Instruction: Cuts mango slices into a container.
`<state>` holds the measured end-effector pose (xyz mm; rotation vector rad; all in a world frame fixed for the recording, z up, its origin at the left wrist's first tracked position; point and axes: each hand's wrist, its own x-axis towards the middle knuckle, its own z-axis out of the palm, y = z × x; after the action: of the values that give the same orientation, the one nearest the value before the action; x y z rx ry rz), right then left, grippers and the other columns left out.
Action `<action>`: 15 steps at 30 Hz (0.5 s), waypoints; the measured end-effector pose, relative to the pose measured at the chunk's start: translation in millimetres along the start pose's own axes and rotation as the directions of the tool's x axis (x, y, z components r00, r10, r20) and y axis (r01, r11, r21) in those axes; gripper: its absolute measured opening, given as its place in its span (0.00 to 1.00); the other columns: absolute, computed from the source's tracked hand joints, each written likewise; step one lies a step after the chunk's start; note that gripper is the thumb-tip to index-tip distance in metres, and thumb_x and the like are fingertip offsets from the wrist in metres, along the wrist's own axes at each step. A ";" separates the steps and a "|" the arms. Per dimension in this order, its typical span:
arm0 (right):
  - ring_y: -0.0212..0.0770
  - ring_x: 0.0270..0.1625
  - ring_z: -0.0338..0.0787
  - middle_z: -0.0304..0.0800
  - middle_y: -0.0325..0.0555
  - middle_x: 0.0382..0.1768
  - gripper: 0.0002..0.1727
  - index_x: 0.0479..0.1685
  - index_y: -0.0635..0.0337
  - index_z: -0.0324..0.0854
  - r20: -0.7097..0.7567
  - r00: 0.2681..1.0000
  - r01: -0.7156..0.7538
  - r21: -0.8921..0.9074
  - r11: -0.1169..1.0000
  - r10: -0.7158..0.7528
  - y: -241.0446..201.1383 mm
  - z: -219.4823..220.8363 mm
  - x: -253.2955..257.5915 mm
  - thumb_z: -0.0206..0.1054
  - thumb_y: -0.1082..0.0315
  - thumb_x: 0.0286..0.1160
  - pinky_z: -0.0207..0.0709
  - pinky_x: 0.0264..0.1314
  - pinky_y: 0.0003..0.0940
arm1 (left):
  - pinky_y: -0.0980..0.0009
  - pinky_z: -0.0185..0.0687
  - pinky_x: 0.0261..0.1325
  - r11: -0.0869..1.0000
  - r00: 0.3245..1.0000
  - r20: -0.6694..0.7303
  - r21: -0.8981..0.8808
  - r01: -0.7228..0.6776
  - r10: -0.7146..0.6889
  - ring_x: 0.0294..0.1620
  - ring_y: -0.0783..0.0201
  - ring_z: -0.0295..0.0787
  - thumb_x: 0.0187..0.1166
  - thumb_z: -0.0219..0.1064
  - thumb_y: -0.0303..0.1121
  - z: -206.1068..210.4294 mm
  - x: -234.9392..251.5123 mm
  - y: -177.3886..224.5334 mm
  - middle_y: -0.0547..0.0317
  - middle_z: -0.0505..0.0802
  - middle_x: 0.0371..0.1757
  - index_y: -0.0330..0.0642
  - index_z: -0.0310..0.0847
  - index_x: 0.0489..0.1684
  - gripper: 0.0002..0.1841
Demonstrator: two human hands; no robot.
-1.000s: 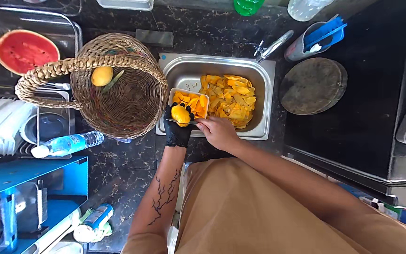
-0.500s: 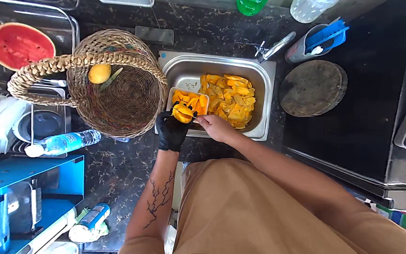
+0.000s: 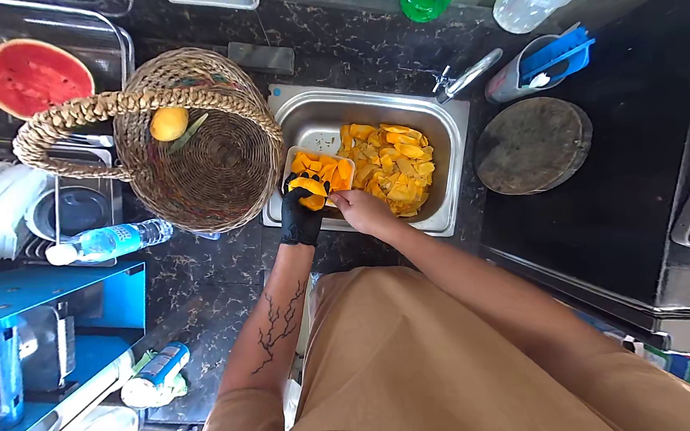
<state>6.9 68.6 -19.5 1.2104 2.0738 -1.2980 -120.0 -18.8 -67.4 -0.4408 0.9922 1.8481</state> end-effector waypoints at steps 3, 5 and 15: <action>0.54 0.61 0.92 0.95 0.46 0.55 0.29 0.68 0.36 0.86 -0.028 1.000 -0.006 -0.012 1.000 0.005 -1.6 -0.4 1.9 0.42 0.39 0.93 0.79 0.57 0.69 | 0.44 0.82 0.62 1.000 0.999 -0.045 0.018 -0.003 0.004 0.61 0.49 0.85 0.70 0.54 0.20 6.8 1.4 0.2 0.48 0.85 0.60 0.47 0.68 0.65 0.23; 0.53 0.65 0.90 0.94 0.45 0.59 0.29 0.70 0.36 0.85 0.008 1.000 -0.019 -0.026 0.999 0.020 -1.4 -2.0 7.6 0.40 0.40 0.93 0.79 0.61 0.69 | 0.44 0.82 0.60 1.000 0.999 -0.049 0.027 -0.004 0.005 0.60 0.49 0.85 0.70 0.53 0.21 8.0 1.7 0.7 0.47 0.84 0.60 0.47 0.68 0.67 0.23; 0.58 0.62 0.90 0.92 0.56 0.55 0.34 0.59 0.53 0.88 0.093 0.993 -0.077 0.045 0.996 0.073 8.1 -12.9 12.0 0.38 0.41 0.94 0.77 0.60 0.70 | 0.43 0.83 0.61 0.978 0.996 -0.086 0.211 0.001 0.017 0.61 0.48 0.85 0.68 0.58 0.19 6.2 -9.2 4.5 0.44 0.85 0.63 0.42 0.70 0.72 0.28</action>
<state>8.5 86.8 -26.0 1.2137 1.9248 -1.3509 -118.9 -20.2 -55.6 -0.3915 1.2364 1.7198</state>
